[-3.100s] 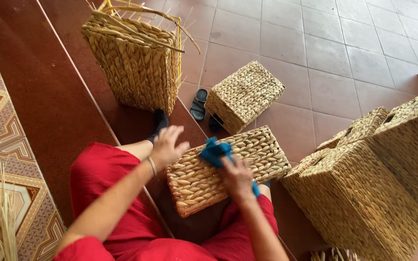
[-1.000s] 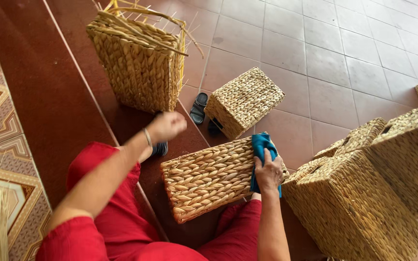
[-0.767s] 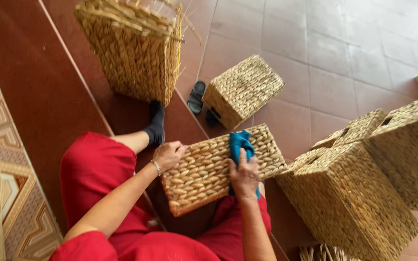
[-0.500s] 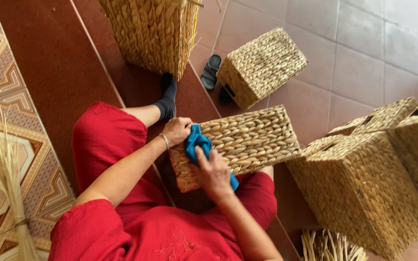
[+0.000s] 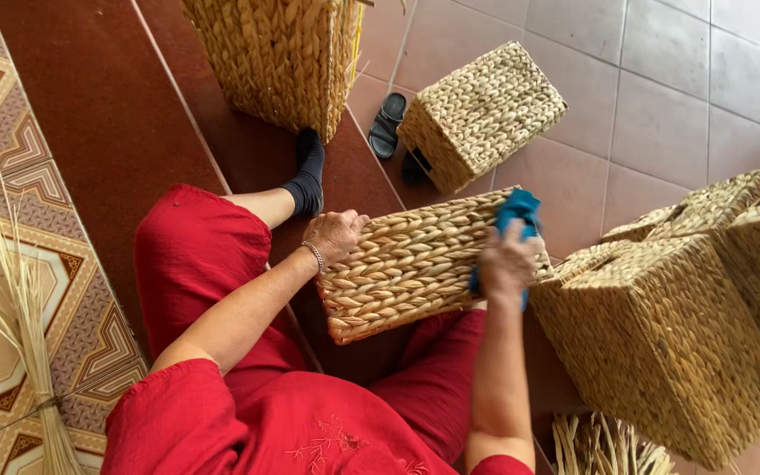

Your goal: The person sits on the floor and wipes woven water-hyacinth storage boxes with a blue cloth, turning each box to clean its sides, then sets it aside and takes the next box from the surrounding stack.

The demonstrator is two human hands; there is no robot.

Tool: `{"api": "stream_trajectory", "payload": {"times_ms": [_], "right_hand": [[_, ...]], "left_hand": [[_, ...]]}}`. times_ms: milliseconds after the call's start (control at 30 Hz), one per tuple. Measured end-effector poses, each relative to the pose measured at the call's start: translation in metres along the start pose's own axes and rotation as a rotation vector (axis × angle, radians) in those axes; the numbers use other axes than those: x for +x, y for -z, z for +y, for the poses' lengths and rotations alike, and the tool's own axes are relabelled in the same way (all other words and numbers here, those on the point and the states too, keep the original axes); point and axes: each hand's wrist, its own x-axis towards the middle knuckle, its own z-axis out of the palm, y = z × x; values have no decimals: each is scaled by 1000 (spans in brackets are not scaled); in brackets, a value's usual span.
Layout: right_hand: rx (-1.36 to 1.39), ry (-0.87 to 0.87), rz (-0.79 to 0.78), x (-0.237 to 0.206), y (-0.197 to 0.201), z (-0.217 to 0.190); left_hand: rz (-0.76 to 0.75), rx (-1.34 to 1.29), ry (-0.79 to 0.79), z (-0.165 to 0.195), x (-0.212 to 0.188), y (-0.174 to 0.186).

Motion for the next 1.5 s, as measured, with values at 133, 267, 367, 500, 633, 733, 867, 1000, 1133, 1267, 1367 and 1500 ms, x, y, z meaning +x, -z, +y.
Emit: {"api": "stream_trajectory", "payload": {"times_ms": [133, 267, 367, 500, 633, 733, 867, 1000, 1133, 1267, 1367, 1500], "right_hand": [[313, 392, -24, -103, 11, -82], [335, 702, 27, -170, 22, -115], [321, 635, -38, -148, 18, -93], [71, 348, 20, -59, 1, -23], [-81, -3, 98, 16, -8, 49], [-97, -28, 224, 28, -15, 60], [-39, 79, -8, -23, -13, 5], [281, 397, -46, -118, 14, -78], [441, 835, 18, -178, 37, -122], [397, 719, -37, -147, 29, -100], [260, 487, 11, -83, 15, -52], [-38, 123, 119, 1, 4, 21]], "left_hand": [[48, 34, -54, -10, 1, -11], [58, 81, -17, -11, -4, -12], [107, 123, -57, -8, -5, -10], [56, 25, -52, -5, -3, -8], [36, 46, -51, 1, -6, -7], [56, 33, -18, 3, -9, -3], [19, -112, 116, -3, -1, 2], [137, -327, 107, -13, 7, -3], [199, -385, -35, -25, 4, -7], [215, -322, -89, -27, 0, -5], [153, -228, -84, -20, -6, -2], [115, -169, -66, -7, -10, -1]]}}
